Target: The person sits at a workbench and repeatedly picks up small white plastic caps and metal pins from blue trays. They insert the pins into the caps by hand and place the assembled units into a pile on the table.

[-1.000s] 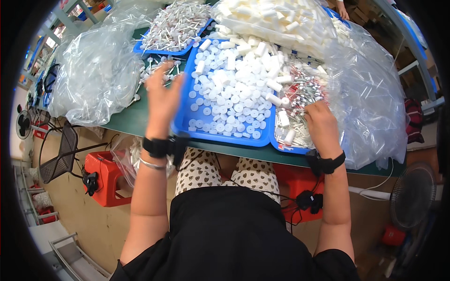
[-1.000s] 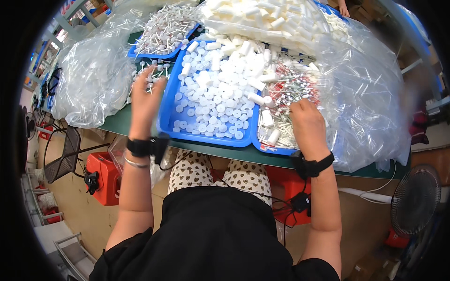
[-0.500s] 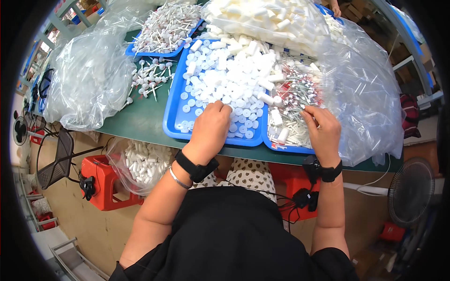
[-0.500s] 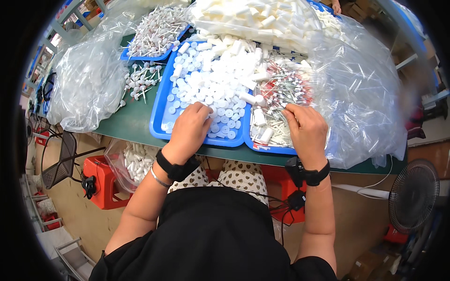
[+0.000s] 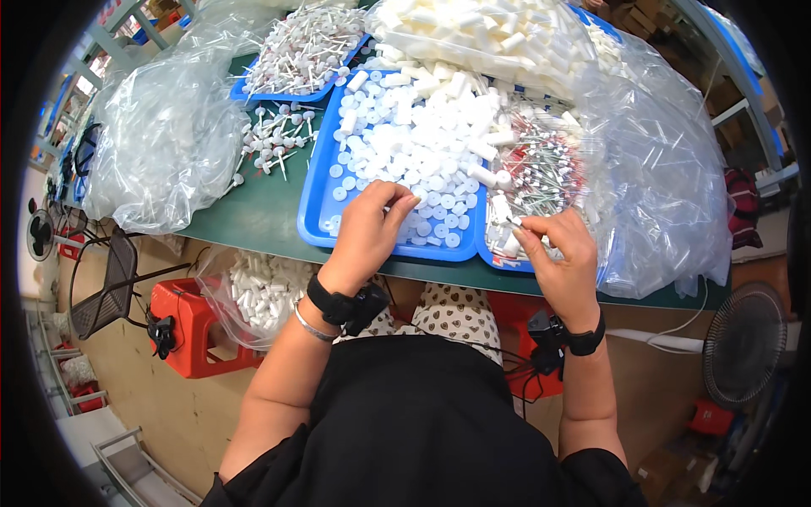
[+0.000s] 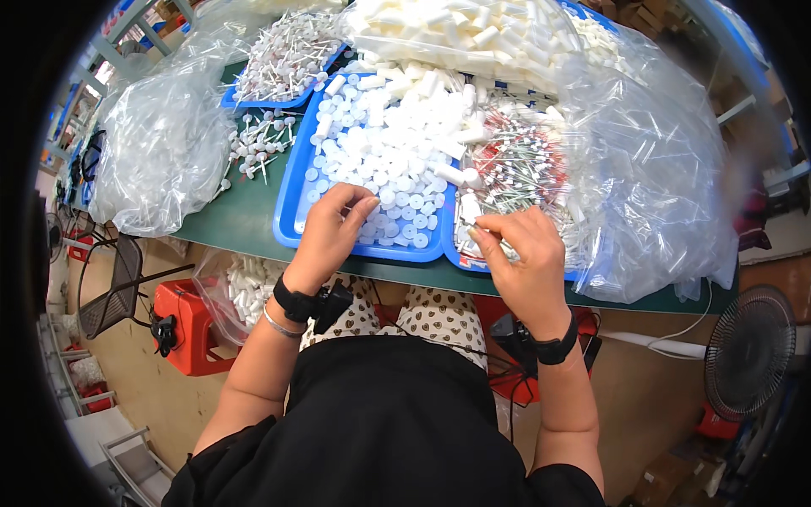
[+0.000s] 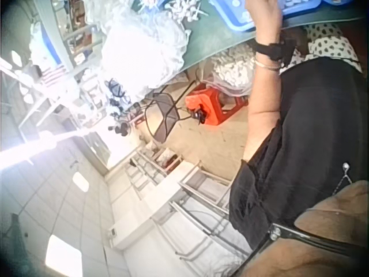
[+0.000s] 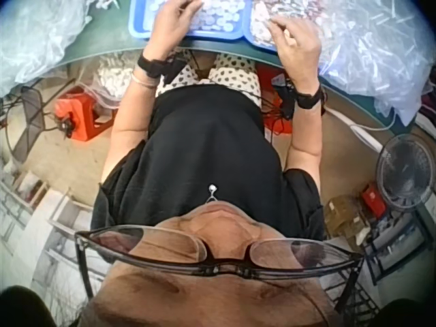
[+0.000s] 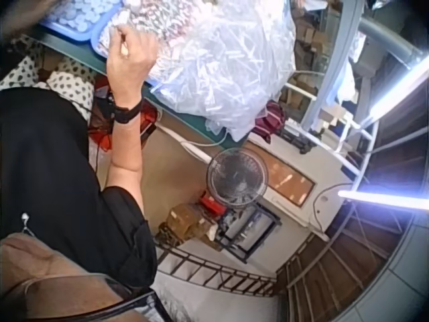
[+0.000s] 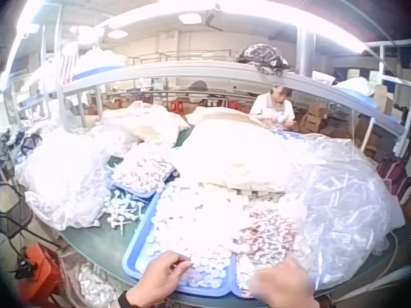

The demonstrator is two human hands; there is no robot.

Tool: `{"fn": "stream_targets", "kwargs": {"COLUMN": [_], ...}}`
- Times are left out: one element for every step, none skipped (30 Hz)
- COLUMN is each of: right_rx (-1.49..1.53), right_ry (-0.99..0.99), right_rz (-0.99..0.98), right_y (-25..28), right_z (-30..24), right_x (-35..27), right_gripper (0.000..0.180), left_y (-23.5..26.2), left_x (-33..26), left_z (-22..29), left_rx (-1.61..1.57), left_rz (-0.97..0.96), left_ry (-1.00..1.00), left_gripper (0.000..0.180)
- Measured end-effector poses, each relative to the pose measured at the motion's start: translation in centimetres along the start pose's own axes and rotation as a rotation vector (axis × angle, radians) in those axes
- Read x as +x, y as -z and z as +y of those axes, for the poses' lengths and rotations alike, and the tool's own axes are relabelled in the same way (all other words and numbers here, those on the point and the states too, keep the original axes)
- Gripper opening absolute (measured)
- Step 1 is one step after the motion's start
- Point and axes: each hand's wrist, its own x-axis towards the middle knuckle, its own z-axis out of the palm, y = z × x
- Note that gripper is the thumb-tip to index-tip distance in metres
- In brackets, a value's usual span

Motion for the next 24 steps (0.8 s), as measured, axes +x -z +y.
{"fn": "stream_targets", "kwargs": {"right_rx": [0.001,0.002,0.002,0.006,-0.002,-0.012,-0.022,-0.035,-0.05,-0.064,-0.072,-0.08,-0.088,-0.087,-0.086,-0.085,-0.086,-0.087,-0.088,-0.088,-0.089,-0.089,-0.094,-0.097], "right_ry": [0.025,0.049,0.075,0.087,0.105,0.123,0.14,0.15,0.159,0.168,0.173,0.178,0.184,0.183,0.182,0.182,0.185,0.187,0.188,0.182,0.174,0.167,0.156,0.146], "right_rz": [-0.007,-0.015,-0.023,-0.02,-0.022,-0.025,-0.028,-0.041,-0.055,-0.069,-0.075,-0.079,-0.084,-0.091,-0.098,-0.104,-0.11,-0.114,-0.119,-0.116,-0.115,-0.114,-0.114,-0.114], "right_y": [-0.2,-0.3,-0.4,-0.7,-1.0,-1.1,-1.2,-1.3,-1.4,-1.5,-1.6,-1.7,-1.7,-1.6,-1.5,-1.5,-1.4,-1.4,-1.3,-1.2,-1.2,-1.2,-1.1,-1.1], "right_z": [-0.4,-0.7,-1.0,-1.2,-1.5,-1.7,-1.8,-1.8,-1.7,-1.6,-1.5,-1.4,-1.3,-1.3,-1.4,-1.5,-1.5,-1.4,-1.4,-1.3,-1.3,-1.2,-1.2,-1.2], "right_x": [-0.1,-0.1,-0.2,-0.3,-0.3,-0.4,-0.4,-0.4,-0.5,-0.6,-0.7,-0.8,-0.9,-0.9,-0.9,-0.9,-0.8,-0.8,-0.8,-0.7,-0.7,-0.6,-0.6,-0.7], "right_gripper": [0.008,0.009,0.009,0.009,0.01,0.01,0.011,0.011,0.012,0.012,0.013,0.013,0.013,0.013,0.013,0.013,0.012,0.012,0.011,0.011,0.011,0.011,0.01,0.01], "left_y": [-0.1,-0.3,-0.6,-0.9,-1.3,-1.8,-2.1,-2.2,-2.3,-2.4,-2.5,-2.5,-2.6,-2.6,-2.7,-2.8,-2.8,-2.8,-2.8,-2.8,-2.8,-2.8,-2.8,-2.8], "left_x": [0.0,-0.1,-0.4,-0.8,-1.1,-1.5,-1.8,-2.1,-2.3,-2.3,-2.4,-2.4,-2.5,-2.5,-2.5,-2.5,-2.5,-2.5,-2.5,-2.6,-2.6,-2.5,-2.5,-2.6], "left_z": [0.4,1.0,1.8,2.3,2.3,2.2,1.9,1.6,1.8,2.3,2.6,2.6,2.5,2.5,2.4,2.2,2.1,2.1,2.2,2.3,2.4,2.6,2.7,2.7], "left_rx": [-0.172,-0.422,-0.673,-0.925,-1.028,-1.133,-1.237,-1.306,-1.326,-1.345,-1.365,-1.356,-1.347,-1.337,-1.33,-1.323,-1.317,-1.309,-1.301,-1.294,-1.287,-1.28,-1.272,-1.267], "left_rz": [-0.017,-0.063,-0.108,-0.153,-0.193,-0.235,-0.277,-0.298,-0.287,-0.276,-0.265,-0.27,-0.276,-0.281,-0.282,-0.284,-0.285,-0.28,-0.275,-0.27,-0.264,-0.259,-0.253,-0.256], "left_ry": [0.124,0.241,0.356,0.47,0.488,0.506,0.523,0.534,0.548,0.561,0.575,0.578,0.581,0.584,0.577,0.57,0.563,0.557,0.552,0.546,0.546,0.545,0.545,0.545], "left_gripper": [0.018,0.02,0.023,0.025,0.026,0.027,0.028,0.029,0.029,0.029,0.029,0.029,0.029,0.03,0.03,0.03,0.03,0.03,0.029,0.029,0.029,0.029,0.029,0.029]}}
